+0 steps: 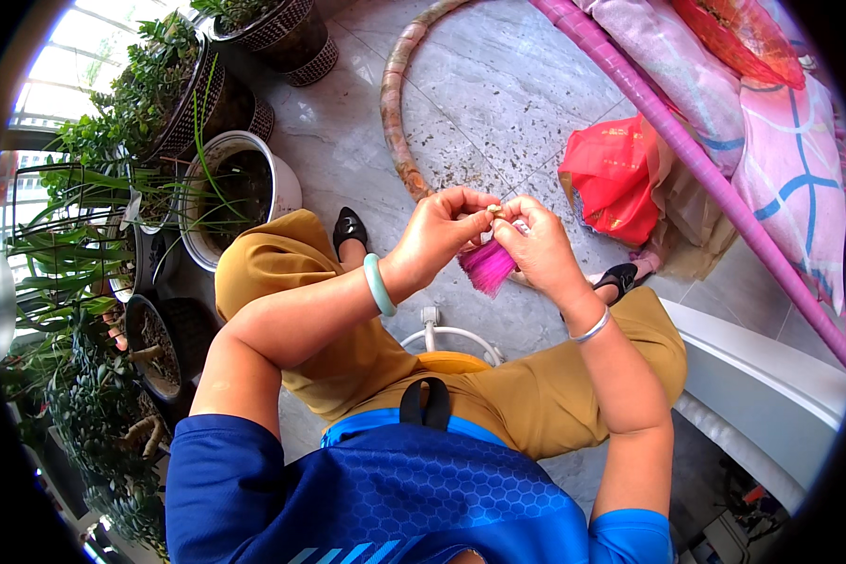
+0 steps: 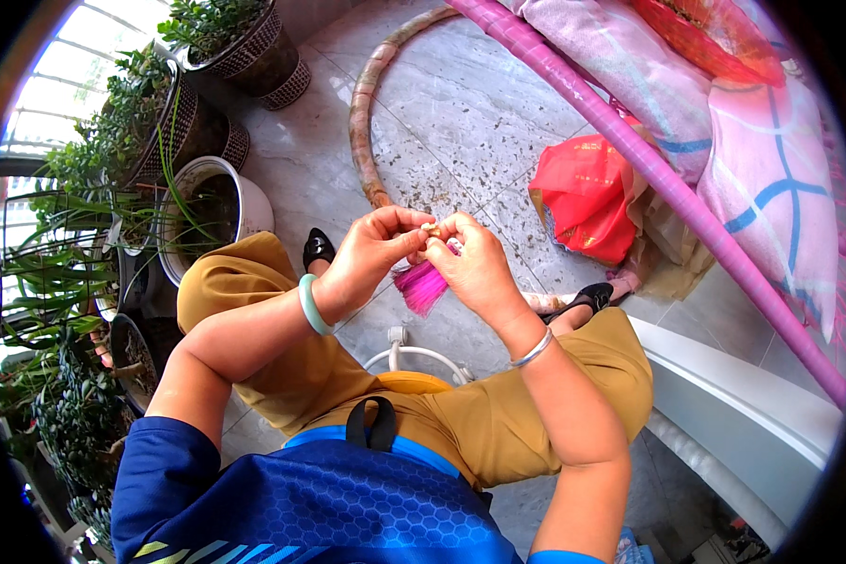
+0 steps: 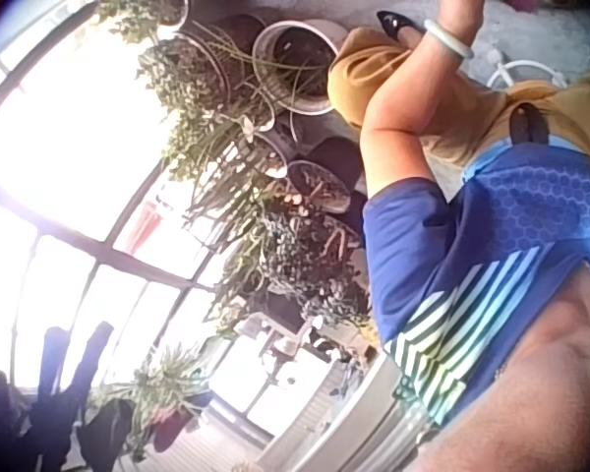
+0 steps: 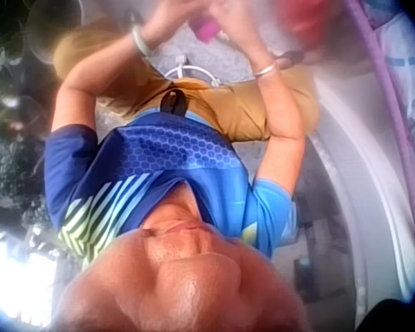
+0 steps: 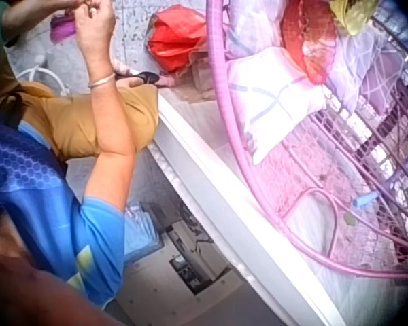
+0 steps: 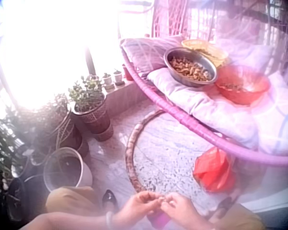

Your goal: The person assembles a bird toy by attaching a purple tassel to a small gold bell by hand while sitting on a balcony.

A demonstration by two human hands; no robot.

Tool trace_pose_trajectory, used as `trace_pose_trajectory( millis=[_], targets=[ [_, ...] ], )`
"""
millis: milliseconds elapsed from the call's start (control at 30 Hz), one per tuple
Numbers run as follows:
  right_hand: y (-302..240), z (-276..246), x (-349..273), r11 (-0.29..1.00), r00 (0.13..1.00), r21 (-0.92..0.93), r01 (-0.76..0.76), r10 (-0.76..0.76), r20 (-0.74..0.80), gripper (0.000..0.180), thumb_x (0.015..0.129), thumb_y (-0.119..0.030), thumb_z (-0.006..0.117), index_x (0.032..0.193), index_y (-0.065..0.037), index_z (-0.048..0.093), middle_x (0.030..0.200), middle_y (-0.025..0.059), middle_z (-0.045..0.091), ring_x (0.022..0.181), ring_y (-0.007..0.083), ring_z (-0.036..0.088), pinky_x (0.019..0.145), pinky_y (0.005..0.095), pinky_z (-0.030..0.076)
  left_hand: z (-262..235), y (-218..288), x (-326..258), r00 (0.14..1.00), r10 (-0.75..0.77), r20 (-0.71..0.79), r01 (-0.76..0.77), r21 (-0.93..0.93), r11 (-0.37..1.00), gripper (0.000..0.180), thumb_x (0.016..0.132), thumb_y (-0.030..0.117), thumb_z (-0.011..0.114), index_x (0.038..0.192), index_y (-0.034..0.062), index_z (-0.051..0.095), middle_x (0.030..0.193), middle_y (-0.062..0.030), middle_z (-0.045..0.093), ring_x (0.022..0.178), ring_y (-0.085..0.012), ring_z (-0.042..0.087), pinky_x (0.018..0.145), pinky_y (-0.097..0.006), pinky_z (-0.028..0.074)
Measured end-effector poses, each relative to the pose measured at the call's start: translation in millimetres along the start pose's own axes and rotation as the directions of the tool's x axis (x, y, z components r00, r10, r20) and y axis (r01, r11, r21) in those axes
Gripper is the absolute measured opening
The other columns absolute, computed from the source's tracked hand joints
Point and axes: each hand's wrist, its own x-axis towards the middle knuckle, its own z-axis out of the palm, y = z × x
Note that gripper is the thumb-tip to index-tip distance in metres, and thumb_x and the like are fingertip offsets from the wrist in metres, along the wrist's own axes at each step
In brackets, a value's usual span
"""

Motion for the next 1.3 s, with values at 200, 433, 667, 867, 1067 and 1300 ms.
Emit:
trace_pose_trajectory(
  millis=[200, 433, 667, 867, 1067, 1300],
  targets=[
    [2, -2, 4, 0.991, 0.999, -0.131, 0.039, -0.040, -0.007, 0.018, 0.083, -0.016, 0.061, 0.081, 0.001, 0.055, 0.074, 0.0086, 0.062, 0.069, 0.0129, 0.058, 0.062, 0.0280, 0.047, -2, -6, 1, 0.998, 0.057, -0.018, -0.056, 0.058, 0.997, 0.020, 0.087, 0.010, 0.059, 0.104, -0.0008, 0.057, 0.088, -0.0039, 0.062, 0.075, -0.0073, 0.055, 0.068, -0.022, 0.046],
    [9, 10, 9, 0.996, 0.999, -0.078, 0.038, -0.039, -0.004, 0.015, 0.084, -0.016, 0.059, 0.080, -0.002, 0.055, 0.069, 0.0054, 0.057, 0.066, 0.0101, 0.053, 0.059, 0.0277, 0.044, -14, 2, -5, 0.997, -0.075, -0.020, 0.077, 0.119, 0.990, 0.026, 0.089, 0.027, 0.058, 0.103, 0.0049, 0.058, 0.085, 0.0006, 0.060, 0.076, -0.0064, 0.055, 0.065, -0.022, 0.047],
    [15, -4, 8, 0.989, 0.998, -0.135, 0.065, -0.067, -0.011, 0.014, 0.083, -0.014, 0.060, 0.084, -0.002, 0.056, 0.069, 0.0041, 0.058, 0.059, 0.0085, 0.053, 0.049, 0.0245, 0.044, -4, 4, 1, 0.998, 0.023, 0.058, -0.023, 0.004, 1.000, 0.023, 0.088, 0.021, 0.060, 0.104, 0.0044, 0.059, 0.090, -0.0003, 0.062, 0.078, -0.0042, 0.055, 0.064, -0.018, 0.045],
    [14, -6, 10, 0.953, 0.981, -0.274, 0.129, -0.164, -0.108, 0.020, 0.073, -0.019, 0.065, 0.077, -0.002, 0.057, 0.064, 0.0101, 0.059, 0.057, 0.0163, 0.057, 0.055, 0.0310, 0.046, 2, -4, 5, 0.997, 0.053, 0.064, -0.052, -0.022, 0.998, 0.025, 0.088, 0.019, 0.060, 0.105, 0.0005, 0.057, 0.098, -0.0036, 0.061, 0.088, -0.0088, 0.057, 0.081, -0.022, 0.046],
    [15, -12, 12, 0.956, 0.979, -0.270, 0.113, -0.153, -0.132, 0.022, 0.072, -0.022, 0.066, 0.075, -0.002, 0.057, 0.062, 0.0109, 0.059, 0.057, 0.0191, 0.058, 0.055, 0.0324, 0.047, 12, 0, 5, 0.997, 0.061, 0.042, -0.062, 0.019, 0.998, 0.027, 0.088, 0.022, 0.059, 0.106, 0.0011, 0.057, 0.098, -0.0028, 0.061, 0.087, -0.0072, 0.055, 0.078, -0.021, 0.045],
    [-3, -8, 13, 0.924, 0.953, -0.315, 0.217, -0.271, -0.139, 0.020, 0.068, -0.021, 0.065, 0.073, -0.002, 0.058, 0.064, 0.0102, 0.061, 0.060, 0.0177, 0.060, 0.058, 0.0314, 0.049, 12, 4, 4, 0.996, 0.089, 0.013, -0.089, 0.026, 0.996, 0.025, 0.089, 0.021, 0.059, 0.106, 0.0021, 0.059, 0.093, -0.0012, 0.062, 0.082, -0.0071, 0.057, 0.073, -0.021, 0.047]
  ],
)
